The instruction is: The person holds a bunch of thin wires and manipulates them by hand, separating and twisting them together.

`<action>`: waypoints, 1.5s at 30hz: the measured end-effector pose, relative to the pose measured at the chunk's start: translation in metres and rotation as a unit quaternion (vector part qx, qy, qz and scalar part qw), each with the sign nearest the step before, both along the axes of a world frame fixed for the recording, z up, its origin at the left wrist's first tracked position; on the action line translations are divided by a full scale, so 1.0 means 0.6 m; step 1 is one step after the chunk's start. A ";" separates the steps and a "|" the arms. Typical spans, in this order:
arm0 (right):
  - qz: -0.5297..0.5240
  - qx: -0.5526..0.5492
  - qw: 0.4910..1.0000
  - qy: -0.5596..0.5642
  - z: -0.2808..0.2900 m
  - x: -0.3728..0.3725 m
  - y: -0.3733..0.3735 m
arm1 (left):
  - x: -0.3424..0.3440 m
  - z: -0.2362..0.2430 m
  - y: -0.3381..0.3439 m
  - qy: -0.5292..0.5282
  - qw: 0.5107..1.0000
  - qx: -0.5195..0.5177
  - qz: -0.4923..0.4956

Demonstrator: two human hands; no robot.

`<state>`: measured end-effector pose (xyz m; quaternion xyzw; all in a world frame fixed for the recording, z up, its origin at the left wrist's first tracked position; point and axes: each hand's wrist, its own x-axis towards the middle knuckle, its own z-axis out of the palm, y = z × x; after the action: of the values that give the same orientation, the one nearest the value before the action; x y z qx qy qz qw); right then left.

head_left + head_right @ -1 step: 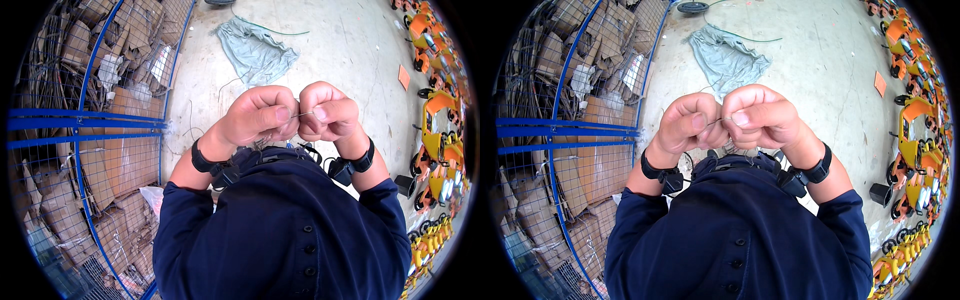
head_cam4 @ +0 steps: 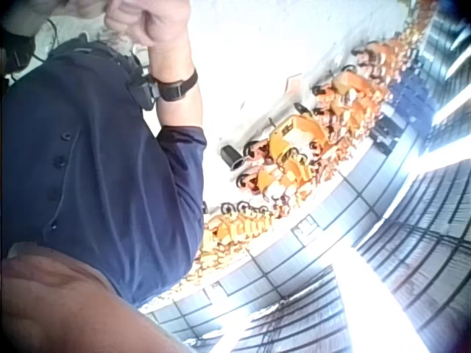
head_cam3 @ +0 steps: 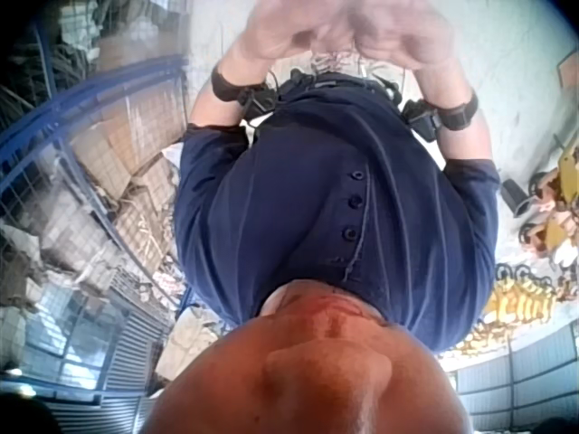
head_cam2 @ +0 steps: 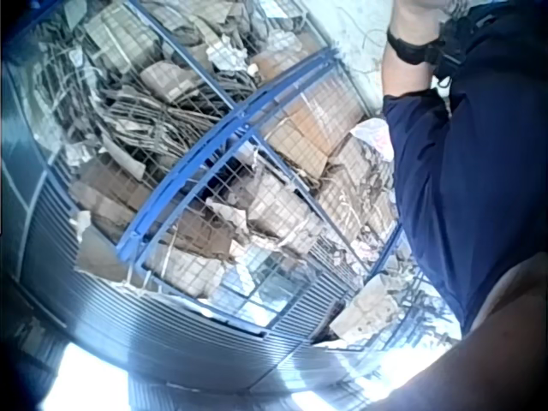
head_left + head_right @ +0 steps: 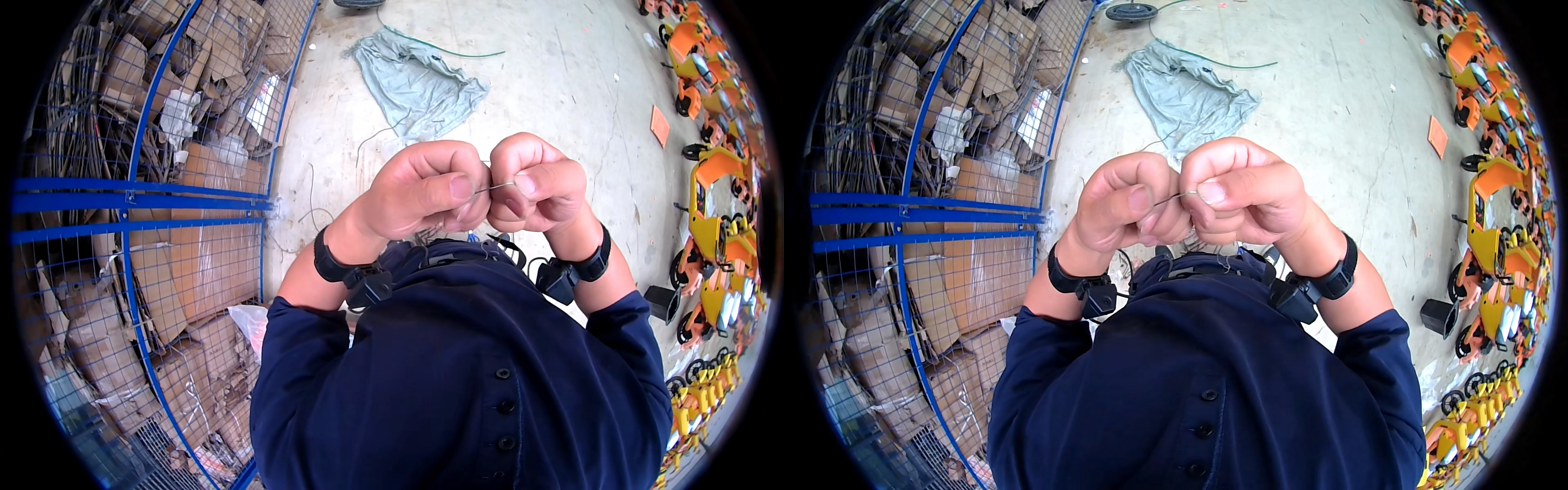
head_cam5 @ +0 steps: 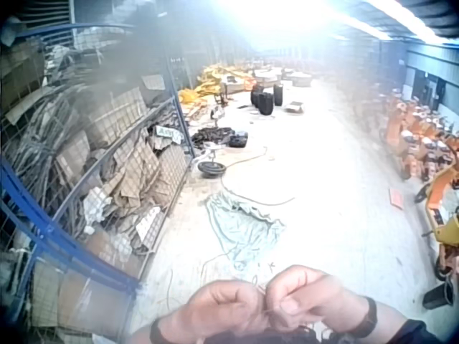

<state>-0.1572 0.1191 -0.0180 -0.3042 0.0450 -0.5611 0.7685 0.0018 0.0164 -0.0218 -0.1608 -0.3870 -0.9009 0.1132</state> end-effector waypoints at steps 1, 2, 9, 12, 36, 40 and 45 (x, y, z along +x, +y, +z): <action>0.011 -0.009 1.000 -0.025 -0.001 0.001 -0.002 | -0.001 0.001 0.002 0.008 1.000 0.008 -0.002; 0.026 -0.020 0.999 -0.043 -0.002 0.001 -0.005 | -0.003 0.000 0.003 0.019 1.000 0.016 -0.009; 0.002 -0.028 0.999 -0.047 -0.007 -0.003 -0.017 | -0.012 0.005 -0.023 0.008 0.999 -0.050 0.020; -0.051 -0.028 0.998 0.027 -0.009 -0.010 -0.016 | -0.006 0.017 -0.025 -0.046 0.969 -0.189 0.149; -0.284 -0.080 0.718 0.630 0.055 -0.013 0.000 | 0.008 0.033 -0.039 -0.154 0.793 -0.478 0.344; -0.251 0.045 0.767 0.589 0.066 -0.012 -0.003 | 0.007 0.039 -0.039 -0.111 0.703 -0.573 0.406; -0.248 0.022 0.780 0.574 0.043 -0.018 -0.016 | 0.005 0.032 -0.043 -0.103 0.666 -0.609 0.419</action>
<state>-0.1682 0.1095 0.0077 -0.5319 0.5640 -0.4521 0.4411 0.0050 -0.0096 -0.0024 0.0792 -0.8852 -0.3332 0.3150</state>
